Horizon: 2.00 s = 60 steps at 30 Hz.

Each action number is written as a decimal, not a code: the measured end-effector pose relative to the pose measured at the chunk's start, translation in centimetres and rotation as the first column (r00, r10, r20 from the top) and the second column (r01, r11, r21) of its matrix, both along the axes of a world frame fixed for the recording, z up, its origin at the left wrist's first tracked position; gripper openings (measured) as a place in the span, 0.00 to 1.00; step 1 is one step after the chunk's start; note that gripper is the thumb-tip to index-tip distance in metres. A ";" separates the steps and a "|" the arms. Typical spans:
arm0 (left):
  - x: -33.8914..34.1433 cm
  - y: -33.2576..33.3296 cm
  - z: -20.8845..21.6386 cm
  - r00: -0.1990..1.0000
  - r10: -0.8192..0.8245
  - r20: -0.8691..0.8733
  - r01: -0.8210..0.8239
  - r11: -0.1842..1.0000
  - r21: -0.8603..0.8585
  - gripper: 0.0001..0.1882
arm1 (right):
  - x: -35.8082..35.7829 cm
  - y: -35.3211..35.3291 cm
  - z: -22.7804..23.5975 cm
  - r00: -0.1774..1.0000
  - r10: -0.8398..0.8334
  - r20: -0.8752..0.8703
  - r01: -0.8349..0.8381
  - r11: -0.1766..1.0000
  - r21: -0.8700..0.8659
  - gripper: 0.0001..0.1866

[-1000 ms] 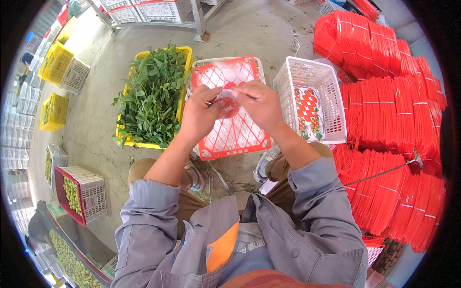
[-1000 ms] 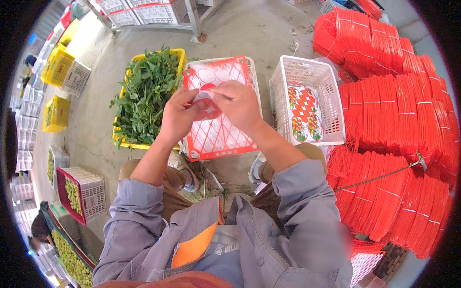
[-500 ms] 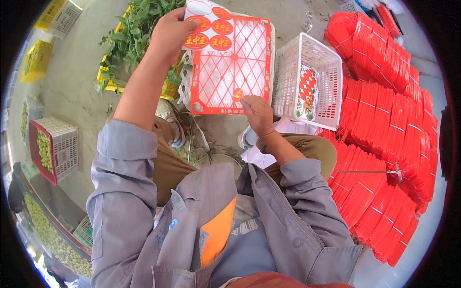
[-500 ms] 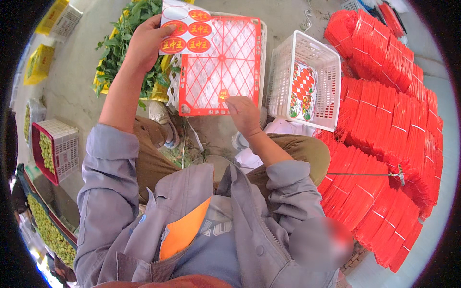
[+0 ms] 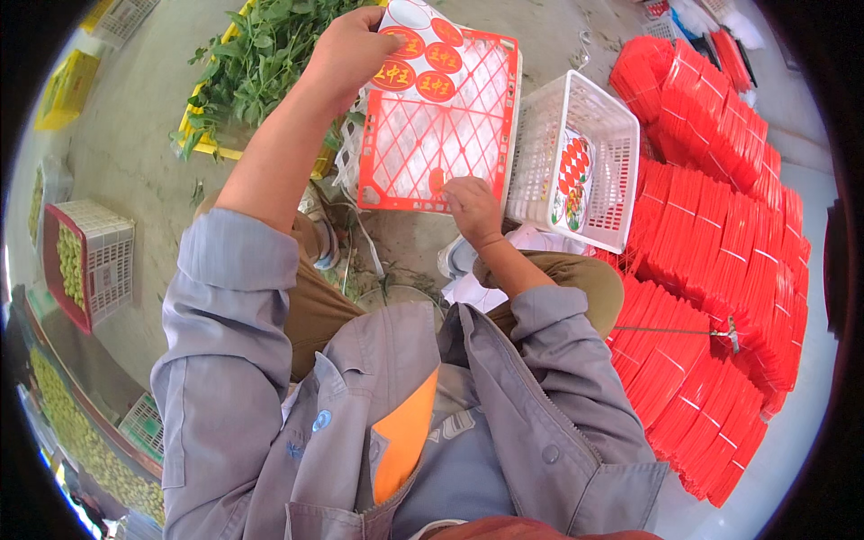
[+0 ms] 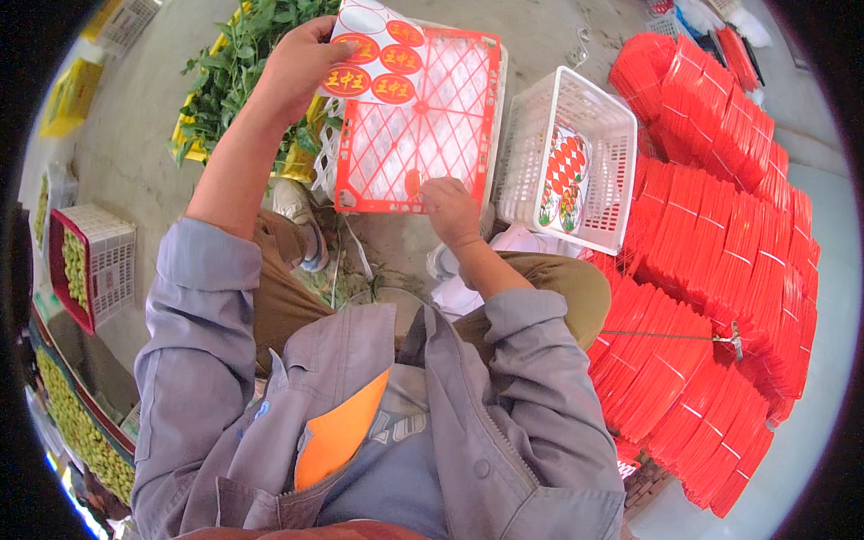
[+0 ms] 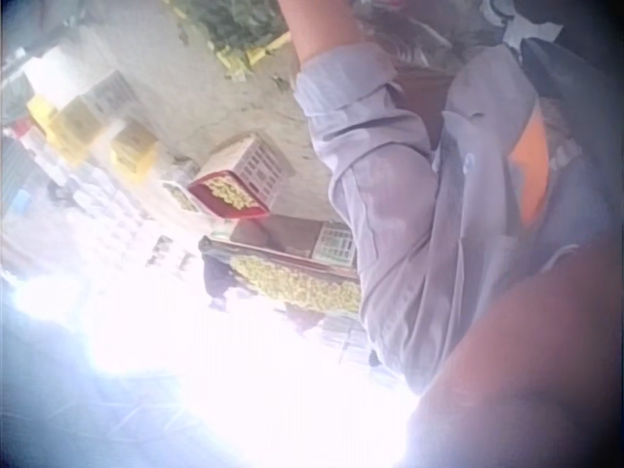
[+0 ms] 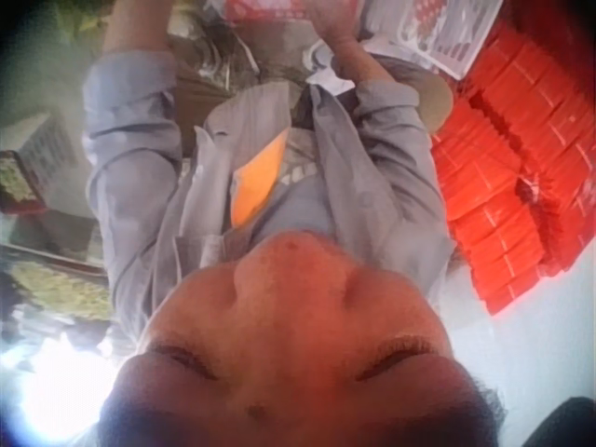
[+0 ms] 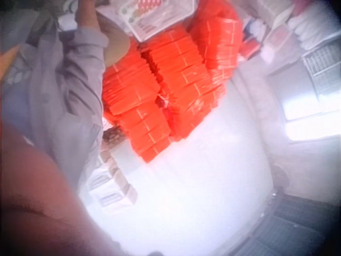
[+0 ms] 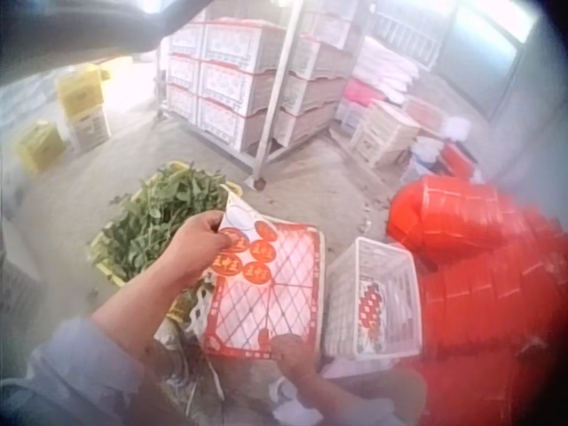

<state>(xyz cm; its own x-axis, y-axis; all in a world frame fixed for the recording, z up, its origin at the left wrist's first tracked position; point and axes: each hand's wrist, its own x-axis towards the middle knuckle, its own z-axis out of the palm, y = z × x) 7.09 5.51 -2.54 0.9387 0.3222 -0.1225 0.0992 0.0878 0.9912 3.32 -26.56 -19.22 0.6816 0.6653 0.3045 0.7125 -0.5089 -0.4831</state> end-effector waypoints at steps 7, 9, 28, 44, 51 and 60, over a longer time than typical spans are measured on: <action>0.3 -0.6 0.2 1.000 0.017 -0.012 -0.017 1.000 0.009 0.15 | 0.1 0.4 1.8 0.996 0.077 0.043 -0.076 0.997 -0.032 0.08; 0.4 -0.9 0.4 0.999 0.022 -0.025 -0.022 1.000 0.022 0.15 | 0.7 1.0 3.4 0.986 0.141 0.092 -0.140 0.990 -0.019 0.08; -1.3 -8.6 2.2 0.985 -0.173 -0.014 0.146 0.868 -0.474 0.16 | 7.7 6.5 17.8 0.948 -0.054 -0.312 0.205 0.855 0.476 0.14; -1.1 -9.3 1.0 0.934 -0.324 0.147 0.348 0.918 -0.189 0.18 | 7.6 4.8 17.9 0.958 -0.179 0.226 0.051 0.878 0.477 0.12; -2.1 -9.5 1.0 0.939 -0.328 0.108 0.343 0.918 -0.198 0.18 | 6.8 4.7 18.7 0.955 -0.196 0.221 0.075 0.885 0.461 0.09; -2.7 -9.1 2.3 0.936 -0.351 -0.021 0.339 0.916 -0.215 0.17 | 6.5 4.8 18.4 0.944 -0.156 0.291 0.006 0.889 0.459 0.10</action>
